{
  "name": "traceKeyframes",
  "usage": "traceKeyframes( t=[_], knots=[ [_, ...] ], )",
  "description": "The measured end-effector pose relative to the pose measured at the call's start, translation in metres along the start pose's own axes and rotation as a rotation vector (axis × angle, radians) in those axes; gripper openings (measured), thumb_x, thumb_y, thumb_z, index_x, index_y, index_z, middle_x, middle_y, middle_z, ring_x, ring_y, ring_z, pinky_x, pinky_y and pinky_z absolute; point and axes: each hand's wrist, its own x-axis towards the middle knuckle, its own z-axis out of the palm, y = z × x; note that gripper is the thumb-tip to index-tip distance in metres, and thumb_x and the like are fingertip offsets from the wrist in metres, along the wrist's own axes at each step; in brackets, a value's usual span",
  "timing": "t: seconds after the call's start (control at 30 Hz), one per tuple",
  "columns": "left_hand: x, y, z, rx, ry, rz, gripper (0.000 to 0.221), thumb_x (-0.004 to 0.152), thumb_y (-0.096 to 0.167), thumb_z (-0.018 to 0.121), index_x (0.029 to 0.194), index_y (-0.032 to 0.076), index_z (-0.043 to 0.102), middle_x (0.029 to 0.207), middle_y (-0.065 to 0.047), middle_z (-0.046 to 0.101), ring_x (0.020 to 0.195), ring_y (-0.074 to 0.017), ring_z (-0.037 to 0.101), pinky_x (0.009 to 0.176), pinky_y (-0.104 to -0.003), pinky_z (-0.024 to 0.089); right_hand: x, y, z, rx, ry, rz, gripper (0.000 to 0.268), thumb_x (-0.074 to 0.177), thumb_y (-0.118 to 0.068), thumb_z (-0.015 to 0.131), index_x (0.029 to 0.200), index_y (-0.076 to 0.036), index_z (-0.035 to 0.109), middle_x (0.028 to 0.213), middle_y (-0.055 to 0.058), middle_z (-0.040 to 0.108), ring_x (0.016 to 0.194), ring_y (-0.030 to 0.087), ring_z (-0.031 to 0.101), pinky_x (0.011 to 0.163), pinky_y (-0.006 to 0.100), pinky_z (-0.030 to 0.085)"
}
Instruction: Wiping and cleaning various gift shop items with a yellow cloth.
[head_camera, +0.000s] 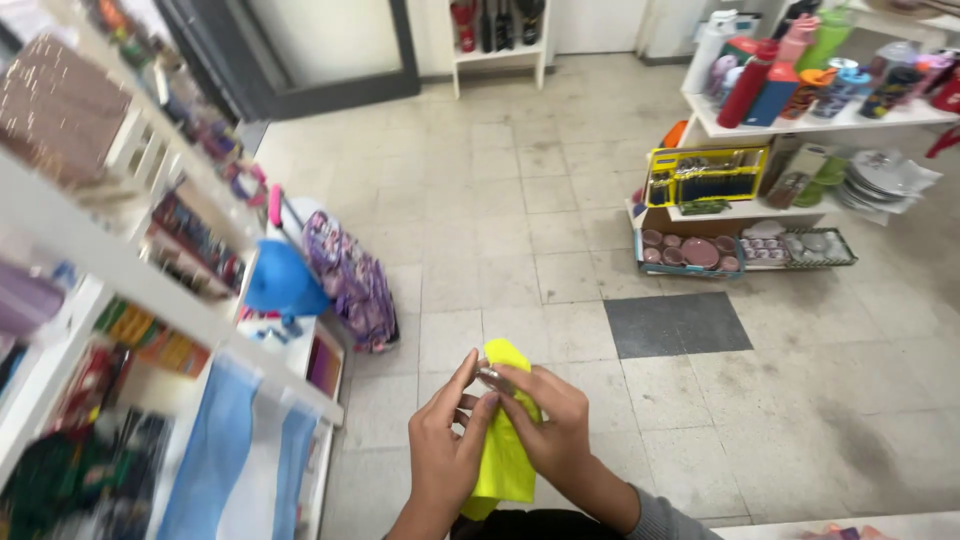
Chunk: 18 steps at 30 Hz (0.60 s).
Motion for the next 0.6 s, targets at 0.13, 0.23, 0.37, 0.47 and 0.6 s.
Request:
traceKeyframes(
  t=[0.13, 0.23, 0.37, 0.47, 0.6],
  knots=[
    [0.055, -0.019, -0.011, 0.049, -0.055, 0.01, 0.064, 0.089, 0.038, 0.07, 0.148, 0.02, 0.054, 0.1, 0.0, 0.082, 0.074, -0.0068, 0.072, 0.057, -0.026, 0.057, 0.03, 0.024, 0.03, -0.087, 0.006, -0.063, 0.03, 0.092, -0.004, 0.068, 0.122, -0.006, 0.07, 0.101, 0.011, 0.078, 0.084, 0.024, 0.075, 0.073, 0.033, 0.058],
    [0.091, -0.034, -0.024, 0.058, -0.08, -0.037, 0.065, 0.089, 0.041, 0.068, 0.149, 0.02, 0.054, 0.082, -0.002, 0.077, 0.072, -0.007, 0.07, 0.047, -0.025, 0.054, 0.06, 0.033, 0.055, -0.049, -0.031, -0.074, 0.032, 0.095, -0.005, 0.065, 0.127, -0.005, 0.066, 0.086, 0.007, 0.072, 0.067, 0.021, 0.064, 0.062, 0.033, 0.05],
    [0.129, -0.061, -0.05, 0.13, 0.014, 0.058, 0.061, 0.096, 0.039, 0.053, 0.149, 0.01, 0.052, 0.103, -0.007, 0.076, 0.087, -0.0167, 0.073, 0.075, -0.031, 0.053, 0.096, 0.04, 0.096, 0.149, -0.177, -0.09, 0.041, 0.1, -0.006, 0.056, 0.141, 0.002, 0.052, 0.111, 0.015, 0.069, 0.08, 0.027, 0.064, 0.075, 0.036, 0.053],
    [0.149, -0.068, -0.069, 0.138, 0.054, 0.039, 0.059, 0.099, 0.039, 0.048, 0.148, 0.007, 0.053, 0.132, -0.014, 0.072, 0.113, -0.0229, 0.074, 0.09, -0.034, 0.055, 0.109, 0.052, 0.12, 0.247, -0.262, -0.024, 0.049, 0.101, -0.009, 0.059, 0.147, 0.002, 0.047, 0.137, 0.02, 0.064, 0.112, 0.032, 0.066, 0.098, 0.039, 0.053],
    [0.161, -0.071, -0.067, 0.143, 0.02, -0.048, 0.06, 0.098, 0.042, 0.049, 0.148, 0.01, 0.055, 0.122, -0.011, 0.077, 0.098, -0.0188, 0.077, 0.081, -0.033, 0.055, 0.118, 0.061, 0.127, 0.538, -0.294, 0.42, 0.074, 0.09, -0.009, 0.075, 0.156, -0.004, 0.042, 0.107, 0.007, 0.071, 0.072, 0.006, 0.055, 0.065, 0.022, 0.05]
  ],
)
